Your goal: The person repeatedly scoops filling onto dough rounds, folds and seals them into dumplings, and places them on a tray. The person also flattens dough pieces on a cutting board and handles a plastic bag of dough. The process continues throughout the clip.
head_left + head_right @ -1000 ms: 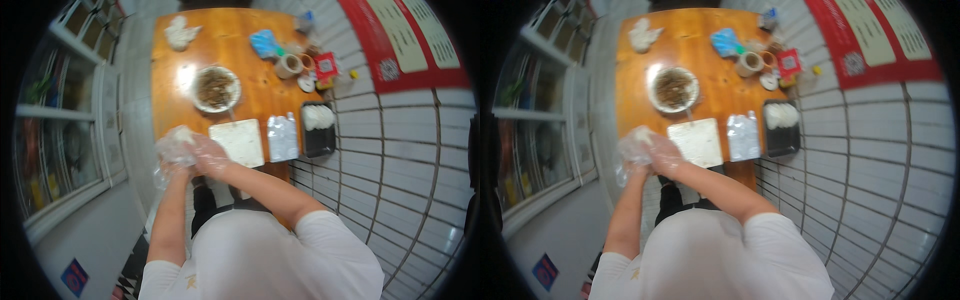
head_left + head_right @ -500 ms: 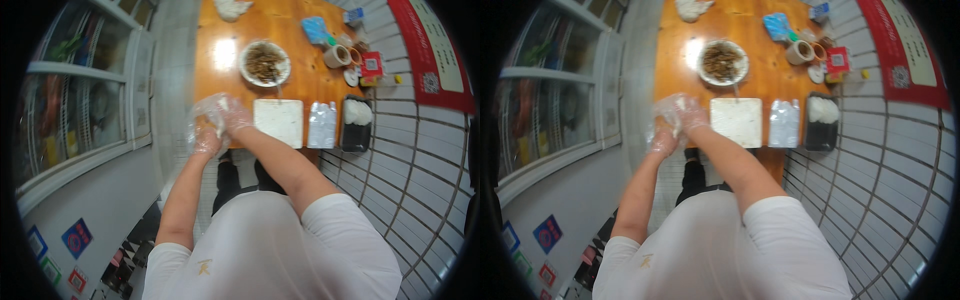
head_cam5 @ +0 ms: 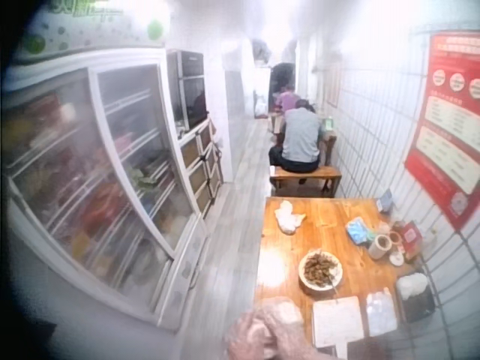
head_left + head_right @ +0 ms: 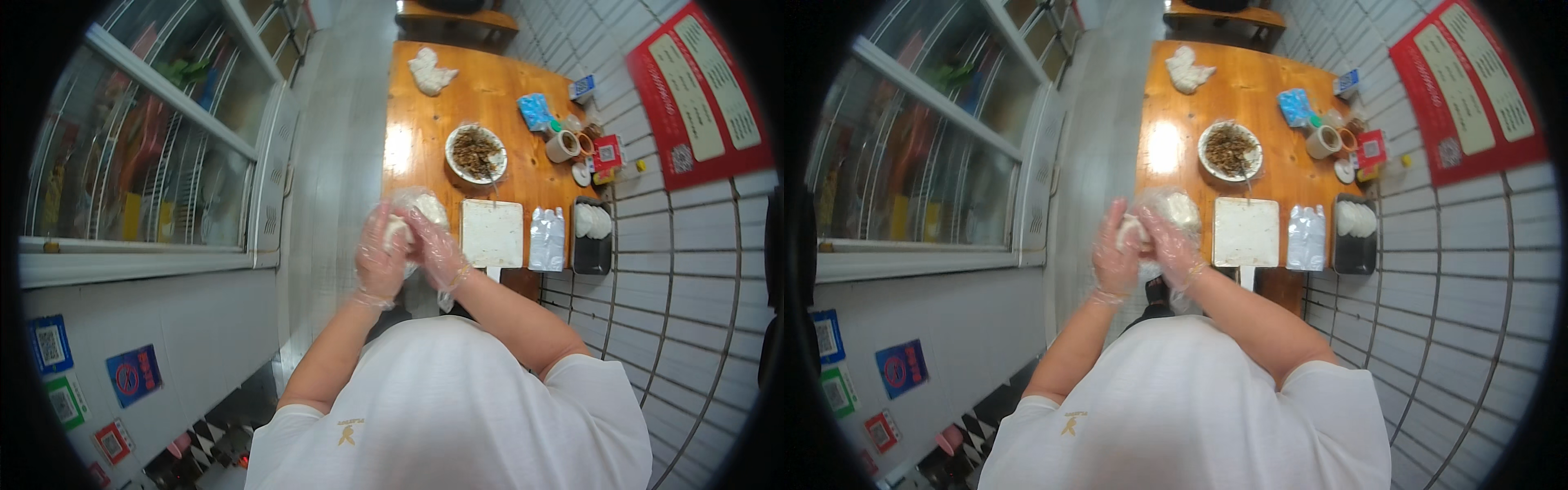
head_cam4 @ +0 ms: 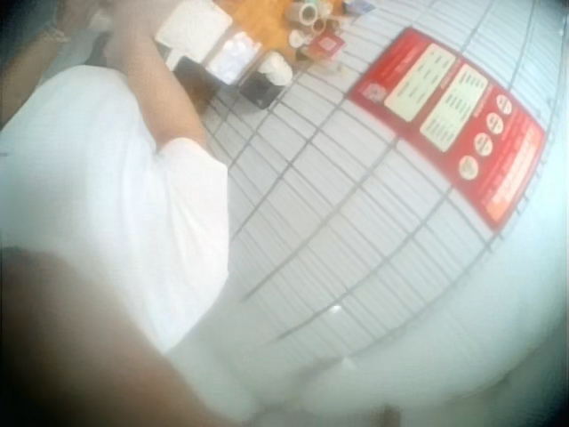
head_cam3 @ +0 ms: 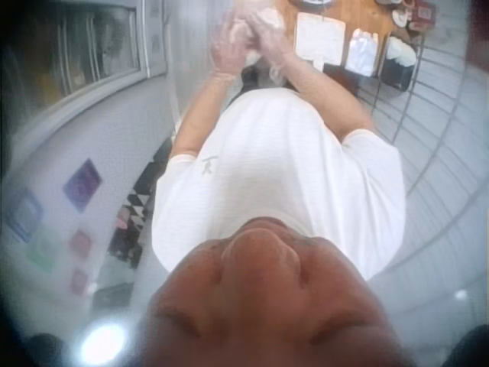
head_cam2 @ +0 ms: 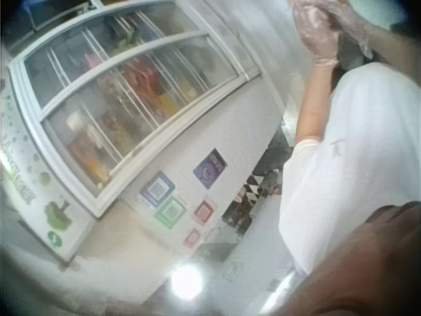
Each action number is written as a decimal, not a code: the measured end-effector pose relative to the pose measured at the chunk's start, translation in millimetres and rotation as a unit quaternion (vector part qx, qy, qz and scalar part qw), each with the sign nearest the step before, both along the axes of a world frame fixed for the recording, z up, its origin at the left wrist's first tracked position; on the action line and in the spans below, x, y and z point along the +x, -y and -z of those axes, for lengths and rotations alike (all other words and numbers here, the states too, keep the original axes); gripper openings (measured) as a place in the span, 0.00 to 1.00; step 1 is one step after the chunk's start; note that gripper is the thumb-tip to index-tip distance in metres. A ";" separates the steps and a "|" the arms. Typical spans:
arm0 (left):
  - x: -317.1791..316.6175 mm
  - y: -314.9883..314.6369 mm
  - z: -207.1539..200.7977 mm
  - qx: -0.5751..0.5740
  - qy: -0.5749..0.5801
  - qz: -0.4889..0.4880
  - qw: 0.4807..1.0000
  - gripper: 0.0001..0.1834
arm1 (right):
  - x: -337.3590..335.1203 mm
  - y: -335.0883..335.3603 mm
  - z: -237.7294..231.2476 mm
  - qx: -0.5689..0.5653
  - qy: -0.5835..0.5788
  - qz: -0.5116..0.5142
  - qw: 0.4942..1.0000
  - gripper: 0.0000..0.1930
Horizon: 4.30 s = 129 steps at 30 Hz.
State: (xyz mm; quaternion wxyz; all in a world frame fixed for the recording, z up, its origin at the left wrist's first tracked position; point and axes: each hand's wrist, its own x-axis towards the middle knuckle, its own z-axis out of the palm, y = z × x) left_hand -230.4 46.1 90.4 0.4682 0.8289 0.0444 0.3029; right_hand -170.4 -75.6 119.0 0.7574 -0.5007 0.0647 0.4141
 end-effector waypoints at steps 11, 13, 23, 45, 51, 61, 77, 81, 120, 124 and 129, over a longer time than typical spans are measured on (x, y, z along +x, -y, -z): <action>8.9 20.2 -25.3 -0.034 0.061 0.190 0.979 0.33 | -10.5 -1.4 -64.3 0.044 -0.003 0.250 0.967 0.26; -1.0 26.7 1.0 -0.181 -0.024 0.207 0.961 0.33 | -7.2 14.0 -54.8 0.038 0.034 0.263 0.964 0.26; 20.2 7.2 138.5 0.094 -0.502 0.026 0.860 0.29 | -2.9 123.3 79.3 -0.257 -0.119 -0.025 0.959 0.24; 42.5 -7.3 178.2 0.147 -0.442 0.142 0.874 0.24 | 91.5 -12.0 206.2 -0.124 -0.154 0.017 0.980 0.20; 6.4 -33.5 123.9 -0.305 -0.540 -0.012 0.784 0.41 | 69.1 -19.5 189.0 -0.402 0.264 -0.140 0.866 0.29; 24.6 42.7 50.0 -0.193 -0.121 -0.083 0.970 0.25 | 20.4 10.9 45.5 -0.201 0.234 0.004 0.951 0.25; 17.1 68.2 -146.6 0.157 0.132 0.356 0.912 0.39 | -11.8 146.6 -93.8 0.179 0.166 -0.064 0.968 0.16; 10.2 85.8 -139.9 -0.014 0.146 0.399 0.905 0.36 | -12.8 161.4 -115.9 0.231 0.141 -0.147 0.951 0.21; 40.7 -37.1 39.2 -0.232 -0.416 -0.122 0.871 0.25 | 1.3 152.3 -131.7 -0.071 0.417 0.203 0.883 0.21; 37.8 -19.1 135.9 -0.425 -0.440 -0.030 0.790 0.36 | 15.3 172.3 -109.4 0.081 0.190 0.174 0.963 0.24; 86.7 21.5 205.3 -0.707 -0.322 0.127 0.617 0.44 | -9.3 156.2 -63.0 0.041 0.048 0.162 0.985 0.24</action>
